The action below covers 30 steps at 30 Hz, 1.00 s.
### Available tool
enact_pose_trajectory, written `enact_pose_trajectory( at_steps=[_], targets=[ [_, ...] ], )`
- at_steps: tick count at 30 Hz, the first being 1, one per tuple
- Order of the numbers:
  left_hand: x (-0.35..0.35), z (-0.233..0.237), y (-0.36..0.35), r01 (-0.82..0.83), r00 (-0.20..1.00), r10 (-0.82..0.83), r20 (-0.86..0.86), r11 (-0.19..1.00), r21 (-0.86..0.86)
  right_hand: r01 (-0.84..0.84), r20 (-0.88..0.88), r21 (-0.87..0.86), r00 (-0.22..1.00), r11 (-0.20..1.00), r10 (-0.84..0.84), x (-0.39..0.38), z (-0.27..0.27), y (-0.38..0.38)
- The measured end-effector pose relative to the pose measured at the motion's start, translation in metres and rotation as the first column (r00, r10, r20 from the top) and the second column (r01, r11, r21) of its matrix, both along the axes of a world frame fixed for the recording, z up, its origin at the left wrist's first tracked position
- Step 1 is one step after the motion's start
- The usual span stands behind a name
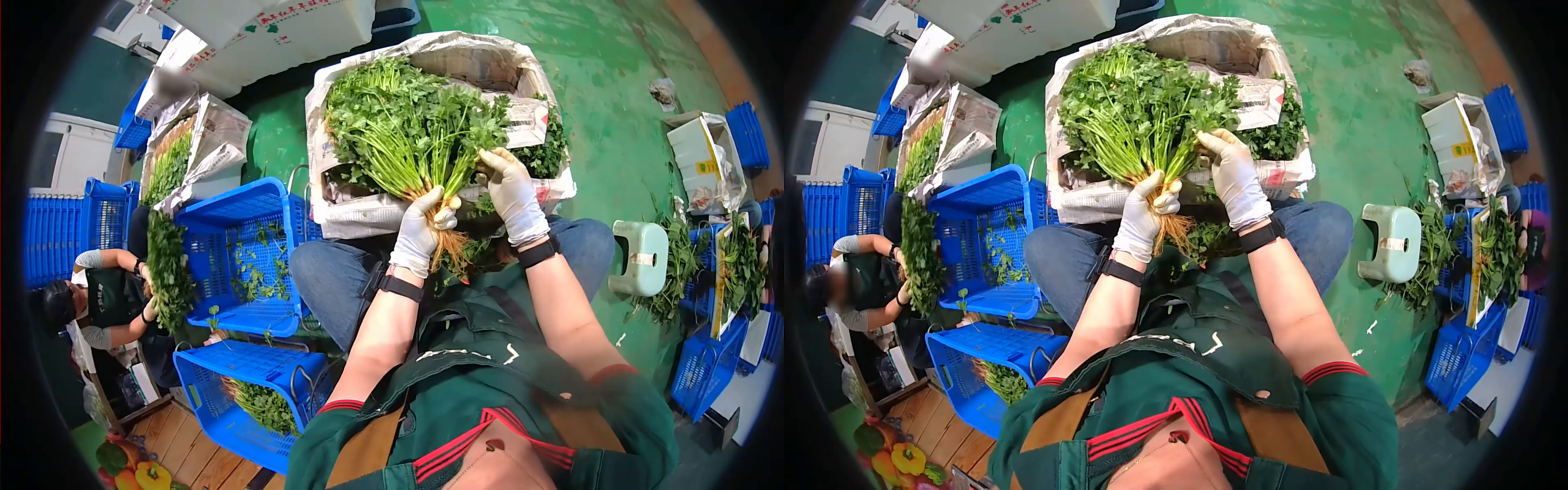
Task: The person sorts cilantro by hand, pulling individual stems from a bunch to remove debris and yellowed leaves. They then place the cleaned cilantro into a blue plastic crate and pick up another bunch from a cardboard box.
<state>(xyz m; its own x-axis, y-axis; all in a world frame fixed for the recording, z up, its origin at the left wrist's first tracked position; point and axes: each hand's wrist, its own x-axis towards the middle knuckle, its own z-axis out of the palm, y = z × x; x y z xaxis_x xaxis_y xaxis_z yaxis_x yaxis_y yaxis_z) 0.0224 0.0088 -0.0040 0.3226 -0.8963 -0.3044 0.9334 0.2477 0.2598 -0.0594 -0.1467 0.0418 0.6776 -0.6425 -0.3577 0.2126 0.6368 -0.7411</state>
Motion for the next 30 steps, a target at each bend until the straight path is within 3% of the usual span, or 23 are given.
enact_pose_trajectory(
  at_steps=[1, 5, 12, 14, 16, 17, 18, 19, 20, 21, 22, 24, 25, 26, 27, 28, 30],
  targets=[
    [0.0, 0.002, -0.001, -0.001, 0.999, 0.001, -0.033, 1.0, 0.0, -0.009, 0.086, 0.09, 0.996, 0.996, 0.001, 0.0, 0.003, 0.002],
    [0.001, 0.001, -0.001, -0.002, 1.0, 0.002, -0.018, 1.0, 0.027, -0.102, 0.159, 0.142, 0.984, 0.985, 0.079, -0.004, 0.014, 0.01],
    [-0.002, 0.005, -0.011, 0.003, 1.0, -0.003, 0.001, 0.992, 0.124, -0.143, 0.22, -0.063, 0.963, 0.988, 0.154, -0.012, 0.018, 0.023],
    [0.0, 0.006, -0.011, 0.002, 1.0, -0.005, 0.019, 0.99, 0.143, -0.076, 0.223, -0.008, 0.972, 0.997, 0.076, -0.013, 0.038, 0.027],
    [0.001, 0.003, -0.01, -0.037, 0.997, 0.02, 0.072, 0.971, 0.237, -0.21, 0.566, 0.177, 0.821, 0.962, 0.075, -0.024, 0.054, 0.016],
    [0.005, -0.004, -0.006, -0.037, 0.999, 0.029, 0.037, 0.974, 0.223, -0.166, 0.523, 0.06, 0.845, 0.984, 0.111, -0.029, 0.073, 0.014],
    [0.006, -0.01, -0.003, -0.027, 1.0, 0.025, 0.013, 0.985, 0.168, -0.267, 0.521, -0.137, 0.799, 0.954, 0.299, -0.041, 0.078, 0.002],
    [0.004, -0.009, -0.002, -0.021, 1.0, 0.019, 0.012, 0.986, 0.164, -0.422, 0.217, -0.282, 0.847, 0.862, 0.486, -0.054, 0.093, 0.0],
    [0.004, -0.008, -0.002, -0.019, 1.0, 0.018, 0.01, 0.987, 0.158, -0.594, -0.126, -0.359, 0.795, 0.72, 0.593, -0.066, 0.105, -0.002],
    [0.006, -0.007, -0.003, -0.024, 1.0, 0.023, 0.011, 0.988, 0.151, -0.736, -0.471, -0.632, 0.613, 0.241, 0.635, -0.065, 0.072, -0.014],
    [0.006, -0.008, -0.003, -0.003, 1.0, 0.003, -0.003, 0.995, 0.099, -0.916, -0.772, -0.401, 0.356, 0.031, 0.527, -0.063, 0.073, -0.007],
    [0.005, -0.011, -0.005, 0.017, 1.0, -0.016, -0.019, 0.999, 0.043, -0.796, -0.772, -0.604, 0.578, -0.024, 0.265, -0.047, 0.057, 0.001],
    [0.003, -0.014, -0.005, 0.019, 1.0, -0.019, -0.002, 0.999, 0.04, -0.531, -0.493, -0.824, 0.844, 0.197, 0.214, -0.031, 0.047, 0.009],
    [0.003, -0.015, -0.005, 0.022, 1.0, -0.023, 0.02, 0.999, 0.039, -0.581, -0.545, -0.674, 0.808, 0.457, 0.224, -0.012, 0.06, 0.012],
    [0.003, -0.015, -0.004, 0.028, 0.999, -0.031, 0.034, 0.997, 0.066, -0.377, -0.403, -0.766, 0.913, 0.521, 0.069, 0.008, 0.053, 0.02],
    [0.001, -0.011, -0.004, 0.033, 0.998, -0.036, 0.042, 0.997, 0.07, -0.396, -0.477, -0.781, 0.878, 0.483, -0.052, 0.029, 0.037, 0.019],
    [-0.001, -0.001, -0.005, -0.029, 0.998, 0.024, 0.056, 0.996, 0.087, -0.484, -0.595, -0.73, 0.797, 0.483, -0.101, 0.057, 0.023, 0.024]
  ],
)
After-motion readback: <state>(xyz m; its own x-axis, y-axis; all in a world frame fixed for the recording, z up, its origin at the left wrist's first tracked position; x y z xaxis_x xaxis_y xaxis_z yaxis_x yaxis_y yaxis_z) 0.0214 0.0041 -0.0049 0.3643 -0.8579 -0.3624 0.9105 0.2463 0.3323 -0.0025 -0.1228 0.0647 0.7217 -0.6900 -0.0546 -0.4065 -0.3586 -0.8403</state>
